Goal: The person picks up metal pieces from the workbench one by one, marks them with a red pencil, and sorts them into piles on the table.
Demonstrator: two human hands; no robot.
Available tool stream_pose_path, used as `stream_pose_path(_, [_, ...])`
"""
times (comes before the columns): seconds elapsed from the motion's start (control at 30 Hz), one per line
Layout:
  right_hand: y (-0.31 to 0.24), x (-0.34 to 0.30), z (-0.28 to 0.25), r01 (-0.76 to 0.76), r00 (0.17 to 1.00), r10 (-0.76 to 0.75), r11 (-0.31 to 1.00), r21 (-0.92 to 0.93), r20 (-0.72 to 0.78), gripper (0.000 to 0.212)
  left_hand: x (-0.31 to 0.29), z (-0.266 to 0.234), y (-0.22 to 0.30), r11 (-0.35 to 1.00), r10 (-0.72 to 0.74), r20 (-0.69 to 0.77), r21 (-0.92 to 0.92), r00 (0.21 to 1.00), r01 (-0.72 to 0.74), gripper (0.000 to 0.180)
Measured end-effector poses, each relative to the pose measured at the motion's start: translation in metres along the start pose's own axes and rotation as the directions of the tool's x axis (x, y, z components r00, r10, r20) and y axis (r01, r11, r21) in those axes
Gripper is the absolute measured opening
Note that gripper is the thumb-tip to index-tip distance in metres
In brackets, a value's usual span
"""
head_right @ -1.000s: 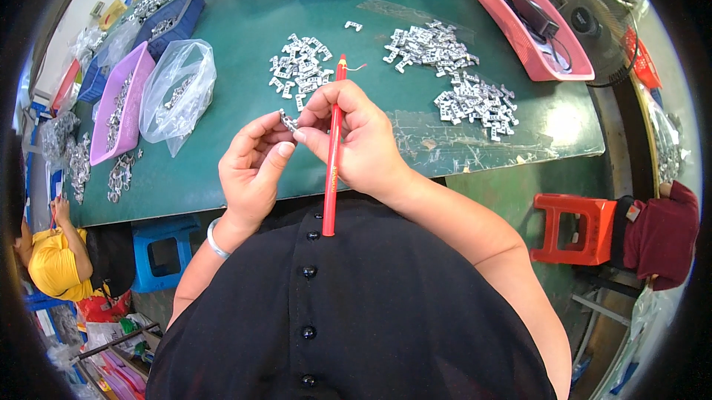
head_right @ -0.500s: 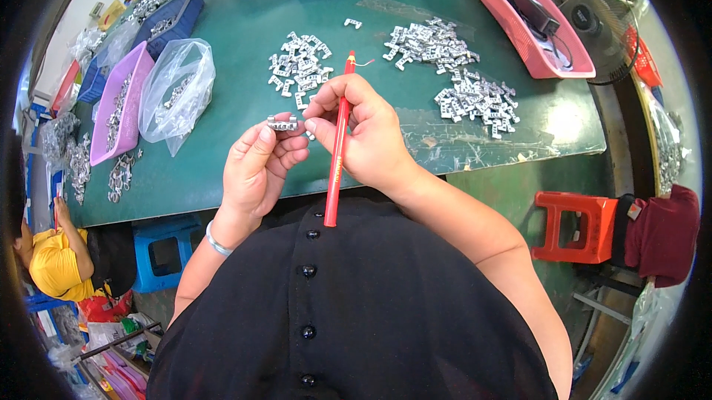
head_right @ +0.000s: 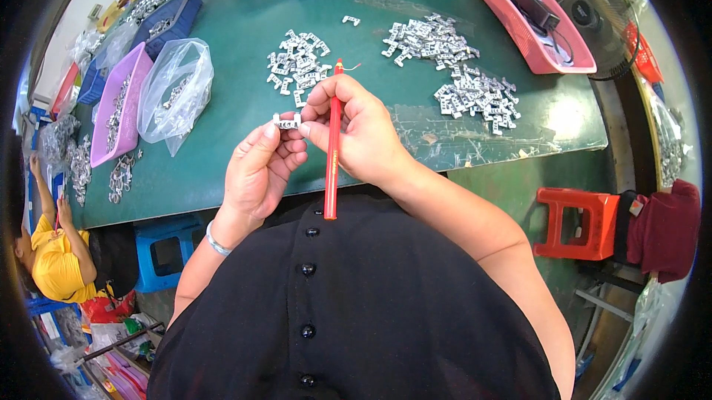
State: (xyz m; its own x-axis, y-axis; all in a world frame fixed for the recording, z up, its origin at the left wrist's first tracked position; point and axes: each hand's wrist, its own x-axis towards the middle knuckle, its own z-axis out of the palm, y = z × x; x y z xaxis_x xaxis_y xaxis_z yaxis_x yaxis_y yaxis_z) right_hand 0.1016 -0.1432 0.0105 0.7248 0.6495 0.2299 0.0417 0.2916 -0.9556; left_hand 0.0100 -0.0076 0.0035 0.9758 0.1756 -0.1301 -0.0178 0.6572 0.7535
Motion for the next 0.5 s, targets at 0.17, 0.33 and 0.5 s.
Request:
stream_pose_path(0.17, [-0.0004, 0.0017, -0.0013, -0.03, 1.0, 0.03, 0.996, 0.081, -0.001, 0.021, -0.001, 0.0001, 0.0001, 1.0, -0.014, 0.001, 0.026, 1.0, 0.014, 0.024])
stream_pose_path(0.33, [-0.0003, 0.0029, -0.0038, -0.101, 0.995, 0.1, 0.987, 0.125, 0.014, 0.023, -0.0008, -0.0001, 0.0015, 0.998, -0.023, 0.004, 0.062, 1.0, 0.022, 0.024])
stream_pose_path(0.5, [-0.0004, 0.0039, -0.0038, -0.158, 0.987, 0.16, 0.97, 0.185, 0.002, 0.024, -0.0012, -0.0006, 0.0016, 0.991, -0.012, -0.018, 0.137, 1.0, 0.014, 0.024])
